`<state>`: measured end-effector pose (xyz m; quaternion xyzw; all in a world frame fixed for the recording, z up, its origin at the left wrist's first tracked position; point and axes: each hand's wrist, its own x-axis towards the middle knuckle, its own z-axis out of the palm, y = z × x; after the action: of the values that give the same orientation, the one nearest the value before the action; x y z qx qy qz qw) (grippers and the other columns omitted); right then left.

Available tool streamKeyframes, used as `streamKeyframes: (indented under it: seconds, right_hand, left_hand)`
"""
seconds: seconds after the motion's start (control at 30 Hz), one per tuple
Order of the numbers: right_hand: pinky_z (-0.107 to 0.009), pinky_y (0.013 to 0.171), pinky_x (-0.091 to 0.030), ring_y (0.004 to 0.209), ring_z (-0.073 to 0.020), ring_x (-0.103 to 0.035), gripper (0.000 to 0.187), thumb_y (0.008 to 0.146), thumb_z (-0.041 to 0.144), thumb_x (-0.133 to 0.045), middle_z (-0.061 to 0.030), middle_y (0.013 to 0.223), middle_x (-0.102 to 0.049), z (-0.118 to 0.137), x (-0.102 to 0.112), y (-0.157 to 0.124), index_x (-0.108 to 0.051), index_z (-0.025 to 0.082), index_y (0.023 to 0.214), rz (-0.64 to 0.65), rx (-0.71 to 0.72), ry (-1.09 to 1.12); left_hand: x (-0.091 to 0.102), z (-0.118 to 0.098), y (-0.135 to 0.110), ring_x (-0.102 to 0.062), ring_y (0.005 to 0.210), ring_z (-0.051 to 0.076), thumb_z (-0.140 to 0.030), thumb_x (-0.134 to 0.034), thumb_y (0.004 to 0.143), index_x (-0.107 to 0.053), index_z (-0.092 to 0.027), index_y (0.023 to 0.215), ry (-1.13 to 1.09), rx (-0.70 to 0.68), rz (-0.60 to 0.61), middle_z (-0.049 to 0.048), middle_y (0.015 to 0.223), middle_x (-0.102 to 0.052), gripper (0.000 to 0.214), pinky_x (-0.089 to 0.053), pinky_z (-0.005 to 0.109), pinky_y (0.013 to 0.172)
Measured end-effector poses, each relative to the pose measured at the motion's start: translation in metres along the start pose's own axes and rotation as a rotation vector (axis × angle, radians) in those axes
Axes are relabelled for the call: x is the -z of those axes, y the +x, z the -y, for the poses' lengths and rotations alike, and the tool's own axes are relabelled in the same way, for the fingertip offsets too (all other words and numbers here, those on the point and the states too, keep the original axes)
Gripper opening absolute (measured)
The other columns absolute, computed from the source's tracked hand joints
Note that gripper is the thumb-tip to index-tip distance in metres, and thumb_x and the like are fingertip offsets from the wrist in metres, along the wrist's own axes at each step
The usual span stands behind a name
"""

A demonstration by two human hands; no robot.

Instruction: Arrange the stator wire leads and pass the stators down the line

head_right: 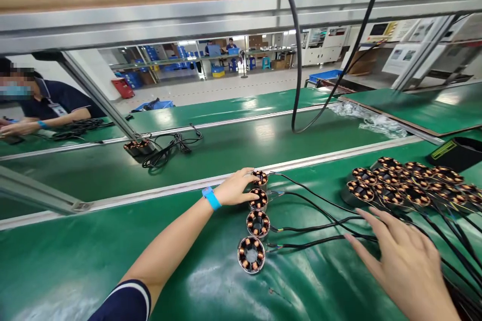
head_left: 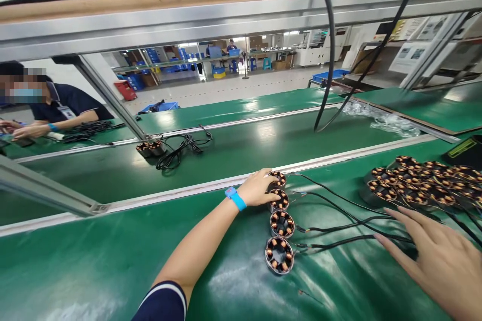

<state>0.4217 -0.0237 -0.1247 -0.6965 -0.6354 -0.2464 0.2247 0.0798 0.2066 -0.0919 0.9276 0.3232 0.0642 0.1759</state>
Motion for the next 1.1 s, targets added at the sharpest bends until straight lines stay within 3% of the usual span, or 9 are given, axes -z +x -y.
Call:
streamKeyframes:
  seconds: [0.17,0.33,0.4,0.53,0.67,0.77,0.93,1.03,1.1]
  right_hand:
    - [-0.052,0.093,-0.046,0.111,-0.035,-0.064,0.059,0.1,0.07,-0.036,-0.0142,0.124,-0.066,0.043,-0.037,0.036,-0.055,0.024,0.132,-0.011,0.117,0.145]
    - [-0.051,0.107,-0.04,0.124,-0.0301,-0.059,0.06,0.103,0.065,-0.033,-0.0116,0.135,-0.064,0.071,-0.082,0.063,-0.055,0.023,0.139,0.143,-0.012,0.487]
    - [-0.052,0.107,-0.041,0.119,-0.0298,-0.063,0.061,0.103,0.064,-0.027,-0.0109,0.127,-0.068,0.081,-0.094,0.075,-0.06,0.023,0.132,0.225,-0.071,0.602]
    - [-0.038,0.071,-0.053,0.071,-0.0242,-0.069,0.064,0.103,0.065,-0.022,-0.0049,0.074,-0.071,0.092,-0.103,0.084,-0.067,0.025,0.082,0.349,-0.084,0.701]
    - [-0.034,0.059,-0.048,0.06,-0.0223,-0.064,0.065,0.103,0.067,-0.024,-0.0038,0.063,-0.064,0.091,-0.102,0.08,-0.056,0.025,0.066,0.36,-0.123,0.742]
    - [-0.035,0.069,-0.052,0.071,-0.0234,-0.068,0.063,0.102,0.068,-0.028,-0.0056,0.075,-0.07,0.093,-0.1,0.077,-0.064,0.024,0.075,0.329,-0.159,0.775]
    - [-0.044,0.097,-0.051,0.104,-0.027,-0.067,0.052,0.1,0.065,-0.039,-0.0103,0.107,-0.072,0.08,-0.096,0.08,-0.065,0.023,0.114,0.119,-0.363,0.804]
    - [-0.043,0.089,-0.056,0.094,-0.0247,-0.069,0.068,0.102,0.058,-0.027,-0.0181,0.108,-0.067,0.033,-0.088,0.09,-0.037,0.01,0.149,-0.126,-0.609,0.857]
    - [-0.046,0.08,-0.056,0.089,-0.0263,-0.07,0.076,0.1,0.046,-0.007,-0.0281,0.11,-0.062,-0.008,-0.076,0.096,-0.015,-0.007,0.154,-0.193,-0.671,0.79]
  left_hand:
    - [-0.013,0.003,0.013,-0.048,0.139,0.034,-0.037,-0.082,0.085,-0.062,-0.015,0.134,-0.082,-0.022,-0.01,0.0196,0.155,-0.036,0.057,-0.042,0.042,0.12]
    - [-0.011,0.008,0.028,-0.054,0.133,0.033,-0.033,-0.087,0.079,-0.074,-0.014,0.108,-0.109,-0.078,0.017,0.0171,0.148,-0.046,0.037,-0.047,0.038,0.115]
    - [-0.008,0.008,0.027,-0.054,0.133,0.032,-0.034,-0.089,0.078,-0.075,-0.016,0.106,-0.109,-0.11,0.03,0.0151,0.146,-0.049,0.036,-0.047,0.037,0.114]
    - [-0.007,0.005,0.017,-0.058,0.128,0.033,-0.038,-0.09,0.078,-0.077,-0.016,0.1,-0.104,-0.144,0.046,0.0148,0.141,-0.052,0.034,-0.05,0.037,0.11]
    - [-0.01,0.001,0.007,-0.055,0.132,0.033,-0.039,-0.088,0.081,-0.075,-0.016,0.105,-0.123,-0.147,0.048,0.0144,0.146,-0.048,0.035,-0.048,0.038,0.113]
    - [-0.008,-0.002,0.0,-0.046,0.14,0.036,-0.039,-0.085,0.084,-0.073,-0.018,0.114,-0.133,-0.114,0.048,0.015,0.155,-0.038,0.039,-0.043,0.044,0.118]
    - [-0.001,-0.009,-0.028,-0.035,0.147,0.033,-0.04,-0.074,0.095,-0.063,-0.024,0.124,-0.141,-0.104,-0.092,0.0112,0.157,-0.037,0.035,-0.034,0.051,0.123]
    - [-0.002,-0.008,-0.059,-0.039,0.143,0.031,-0.04,-0.065,0.101,-0.062,-0.025,0.118,-0.126,-0.125,-0.208,0.0094,0.151,-0.045,0.023,-0.037,0.051,0.121]
    - [-0.006,-0.002,-0.081,-0.042,0.141,0.032,-0.042,-0.058,0.103,-0.063,-0.025,0.115,-0.089,-0.108,-0.239,0.0096,0.147,-0.05,0.021,-0.039,0.054,0.118]
